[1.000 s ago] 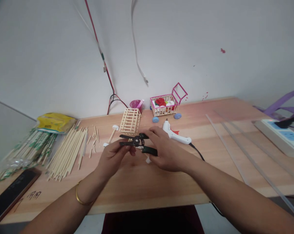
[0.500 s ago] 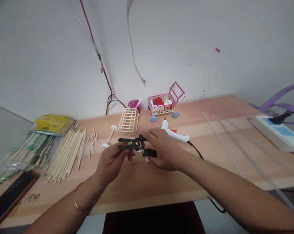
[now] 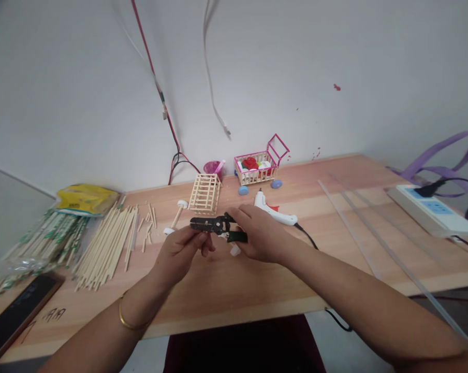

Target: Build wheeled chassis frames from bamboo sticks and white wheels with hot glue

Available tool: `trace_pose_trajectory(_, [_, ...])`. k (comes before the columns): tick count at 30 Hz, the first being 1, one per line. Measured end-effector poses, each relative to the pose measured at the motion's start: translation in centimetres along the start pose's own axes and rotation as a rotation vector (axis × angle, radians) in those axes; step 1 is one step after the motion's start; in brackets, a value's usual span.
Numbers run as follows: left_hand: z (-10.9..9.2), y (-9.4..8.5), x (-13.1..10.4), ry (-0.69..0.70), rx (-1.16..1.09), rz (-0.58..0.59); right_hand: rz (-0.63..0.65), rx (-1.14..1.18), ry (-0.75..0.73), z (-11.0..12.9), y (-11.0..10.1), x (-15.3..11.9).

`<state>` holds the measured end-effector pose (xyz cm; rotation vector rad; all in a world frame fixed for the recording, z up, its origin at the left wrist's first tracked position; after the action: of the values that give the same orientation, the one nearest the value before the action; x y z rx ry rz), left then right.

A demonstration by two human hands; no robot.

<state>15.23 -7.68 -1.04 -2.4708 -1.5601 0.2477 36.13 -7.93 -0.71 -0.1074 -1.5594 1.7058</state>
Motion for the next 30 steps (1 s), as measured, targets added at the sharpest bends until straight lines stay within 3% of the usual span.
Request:
trace_pose_trajectory(7, [-0.1, -0.2, 0.1, 0.062, 0.091, -0.052, -0.079, -0.004, -0.020, 0.1, 0.2, 0.3])
trace_pose_trajectory(15, [1.2, -0.2, 0.7, -0.029, -0.120, 0.109, -0.013, 0.041, -0.006, 0.2, -0.1, 0.1])
trace_pose_trajectory(23, [1.1, -0.4, 0.4, -0.097, -0.216, 0.223, 0.020, 0.083, -0.022, 0.1, -0.2, -0.2])
trace_pose_trajectory(30, [1.8, 0.1, 0.3, -0.181, -0.372, 0.237, -0.022, 0.031, -0.070, 0.0, -0.3, -0.3])
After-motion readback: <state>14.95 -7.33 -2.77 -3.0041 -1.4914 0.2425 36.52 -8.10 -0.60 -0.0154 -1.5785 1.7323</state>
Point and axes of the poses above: each hand's wrist, its own x-axis towards the middle knuckle, its own y-axis out of the palm, z = x × y, the point moved 1 cm from there along x, towards the middle knuckle, and after that the axes turned 14 degrees about -y, right-handed, at the moved point
